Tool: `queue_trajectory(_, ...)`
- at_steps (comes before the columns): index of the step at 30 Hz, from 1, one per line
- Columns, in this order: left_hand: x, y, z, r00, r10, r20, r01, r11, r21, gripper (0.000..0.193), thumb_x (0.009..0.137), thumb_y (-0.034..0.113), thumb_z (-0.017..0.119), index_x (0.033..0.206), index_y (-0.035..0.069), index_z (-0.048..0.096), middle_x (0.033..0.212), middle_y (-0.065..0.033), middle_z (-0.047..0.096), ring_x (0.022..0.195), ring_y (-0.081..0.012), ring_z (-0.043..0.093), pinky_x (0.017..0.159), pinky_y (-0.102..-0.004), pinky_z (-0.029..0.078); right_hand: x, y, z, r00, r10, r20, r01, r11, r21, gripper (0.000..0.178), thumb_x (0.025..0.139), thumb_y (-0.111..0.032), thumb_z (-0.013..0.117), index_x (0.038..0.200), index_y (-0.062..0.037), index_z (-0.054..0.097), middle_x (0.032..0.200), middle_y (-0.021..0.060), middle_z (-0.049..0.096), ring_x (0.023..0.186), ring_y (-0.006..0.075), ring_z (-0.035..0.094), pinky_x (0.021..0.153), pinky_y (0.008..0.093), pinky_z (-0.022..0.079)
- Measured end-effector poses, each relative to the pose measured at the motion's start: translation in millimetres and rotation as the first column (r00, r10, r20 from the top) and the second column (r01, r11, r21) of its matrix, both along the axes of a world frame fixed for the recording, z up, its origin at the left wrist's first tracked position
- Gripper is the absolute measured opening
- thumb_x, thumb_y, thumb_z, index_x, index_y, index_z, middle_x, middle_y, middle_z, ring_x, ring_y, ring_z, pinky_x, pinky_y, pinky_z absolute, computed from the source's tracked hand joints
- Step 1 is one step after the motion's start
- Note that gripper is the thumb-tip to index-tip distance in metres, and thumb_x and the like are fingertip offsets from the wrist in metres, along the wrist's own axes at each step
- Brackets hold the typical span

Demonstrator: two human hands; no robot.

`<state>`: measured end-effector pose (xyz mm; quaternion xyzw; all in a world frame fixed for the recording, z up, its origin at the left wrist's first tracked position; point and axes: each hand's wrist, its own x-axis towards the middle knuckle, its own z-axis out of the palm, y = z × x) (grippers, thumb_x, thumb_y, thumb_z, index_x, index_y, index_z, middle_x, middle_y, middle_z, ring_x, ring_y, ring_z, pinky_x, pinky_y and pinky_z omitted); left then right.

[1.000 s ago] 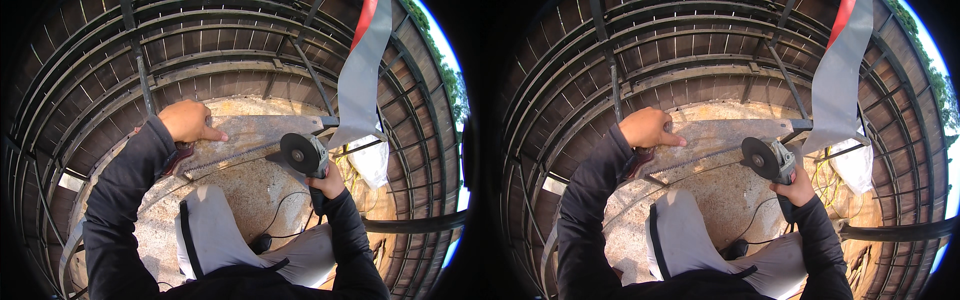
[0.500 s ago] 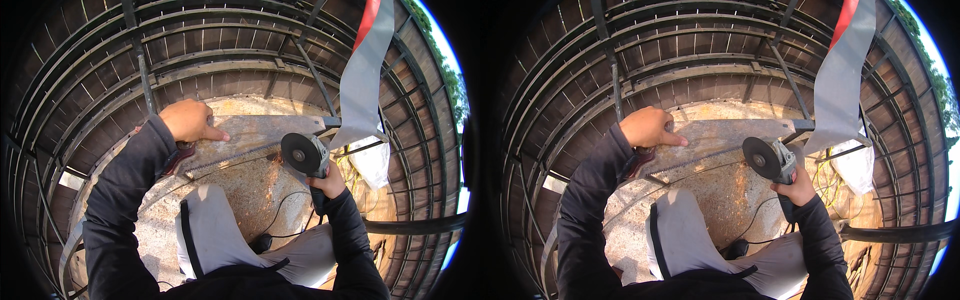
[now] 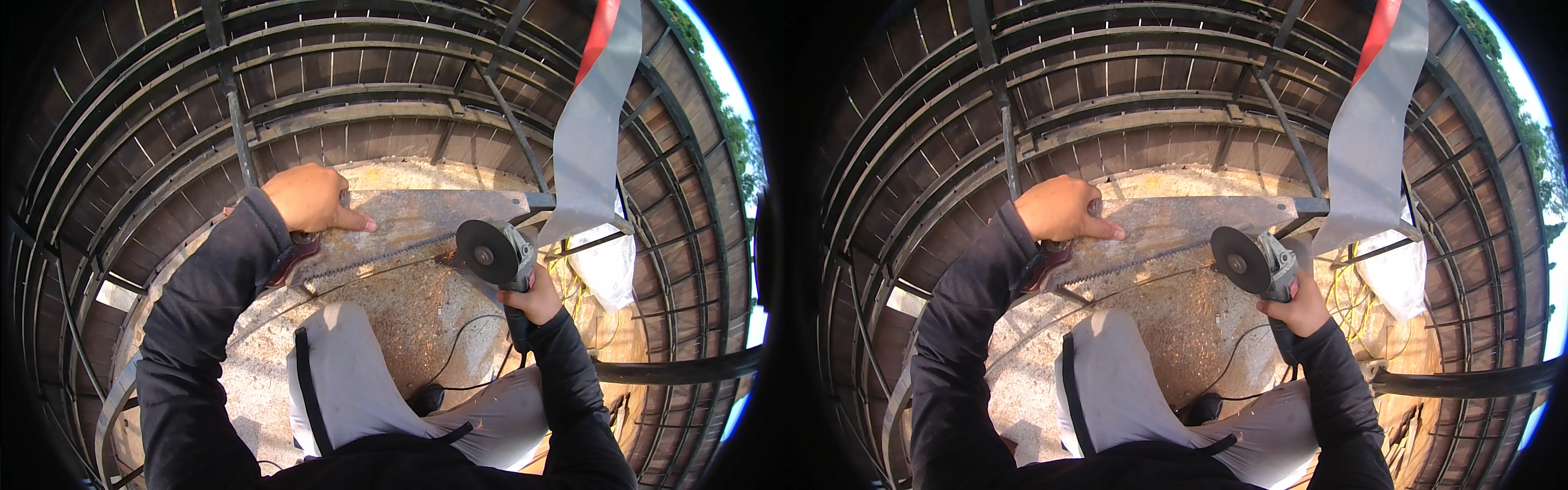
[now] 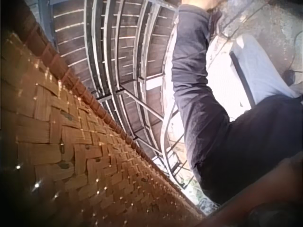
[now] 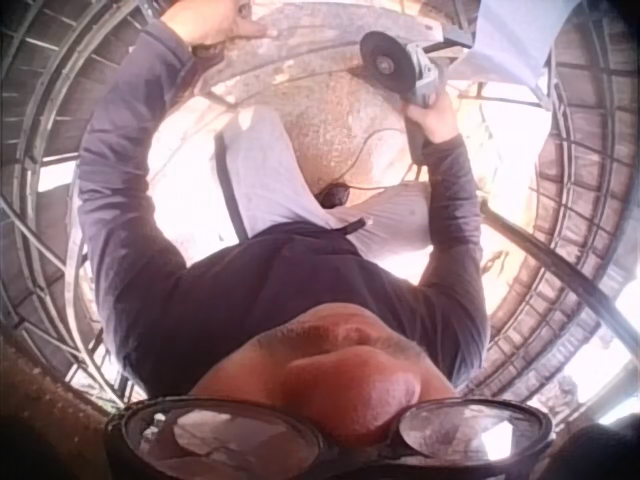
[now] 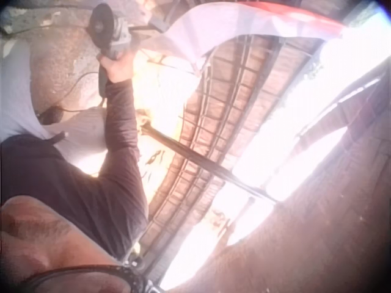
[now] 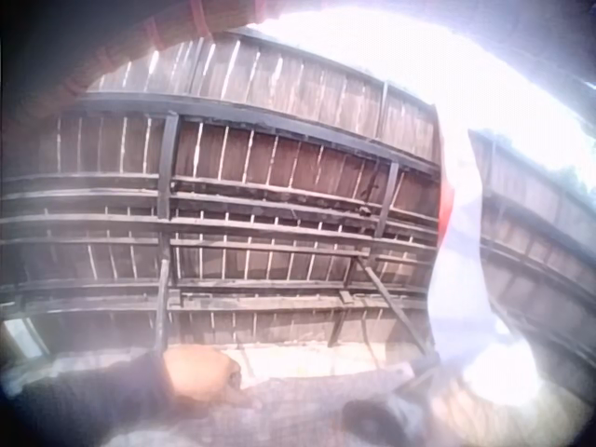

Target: The person holds a hand saw with one hand and uses an angle grinder with the other to cut into the metal blade of the saw.

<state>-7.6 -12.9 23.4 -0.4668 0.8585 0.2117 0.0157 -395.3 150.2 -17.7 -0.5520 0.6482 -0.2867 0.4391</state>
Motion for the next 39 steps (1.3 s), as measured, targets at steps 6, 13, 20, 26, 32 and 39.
queue_trajectory(6,0,2,2,1.0,0.001,-0.014,-0.001,1.0,0.002,0.08,0.077,0.073,0.072,0.086,-0.006,0.072,0.072,-0.0262,0.066,0.074,-0.0425,0.069,0.073,-0.0476,0.054,-3,11,8,0.997,-0.063,0.051,0.066,0.996,-0.057,0.049,0.069,-0.006,0.083,0.114,0.003,0.064,0.103,0.0062,0.071,0.093,0.0152,0.064,0.089,0.0317,0.051)
queue_trajectory(13,-3,-1,-4,1.0,-0.019,0.001,0.019,0.999,-0.043,0.083,0.076,0.077,0.069,0.087,-0.005,0.074,0.075,-0.0246,0.069,0.079,-0.042,0.071,0.076,-0.0479,0.056,-9,17,13,0.995,-0.092,0.037,0.095,0.99,-0.1,0.048,0.067,-0.007,0.083,0.111,0.0016,0.065,0.098,0.0066,0.072,0.088,0.0176,0.065,0.085,0.0328,0.052)
queue_trajectory(20,0,-6,-9,0.999,-0.036,-0.01,0.035,0.997,-0.065,0.083,0.075,0.076,0.072,0.083,-0.006,0.07,0.072,-0.027,0.065,0.073,-0.044,0.068,0.071,-0.0488,0.053,-13,13,0,0.998,-0.063,-0.008,0.061,0.985,-0.164,0.057,0.069,-0.015,0.085,0.117,0.0043,0.063,0.101,0.0111,0.071,0.092,0.0177,0.065,0.088,0.0324,0.051)
queue_trajectory(26,-2,-4,-5,1.0,-0.031,0.001,0.031,0.998,-0.055,0.082,0.076,0.075,0.072,0.083,-0.007,0.07,0.073,-0.0279,0.065,0.075,-0.0445,0.068,0.071,-0.049,0.053,-9,10,4,0.997,-0.035,-0.065,0.027,0.992,-0.123,0.062,0.069,-0.015,0.086,0.122,0.0051,0.061,0.105,0.0125,0.071,0.096,0.02,0.065,0.091,0.0334,0.051)
queue_trajectory(32,-3,-3,-2,1.0,-0.019,-0.001,0.019,1.0,-0.02,0.08,0.076,0.074,0.071,0.085,-0.005,0.071,0.076,-0.0277,0.066,0.077,-0.0447,0.068,0.073,-0.0493,0.053,-4,8,7,0.997,-0.034,-0.072,0.026,0.994,-0.106,0.063,0.068,-0.015,0.086,0.122,0.0047,0.061,0.108,0.0119,0.071,0.099,0.0197,0.065,0.093,0.0331,0.05)
queue_trajectory(39,-3,0,-1,1.0,0.005,-0.018,-0.005,1.0,0.001,0.076,0.077,0.073,0.072,0.084,-0.003,0.072,0.074,-0.0256,0.067,0.077,-0.043,0.069,0.073,-0.0483,0.054,-1,3,6,0.999,-0.017,-0.038,0.013,0.995,-0.1,0.06,0.069,-0.013,0.086,0.121,0.0046,0.062,0.107,0.01,0.07,0.099,0.0183,0.063,0.094,0.0323,0.049)
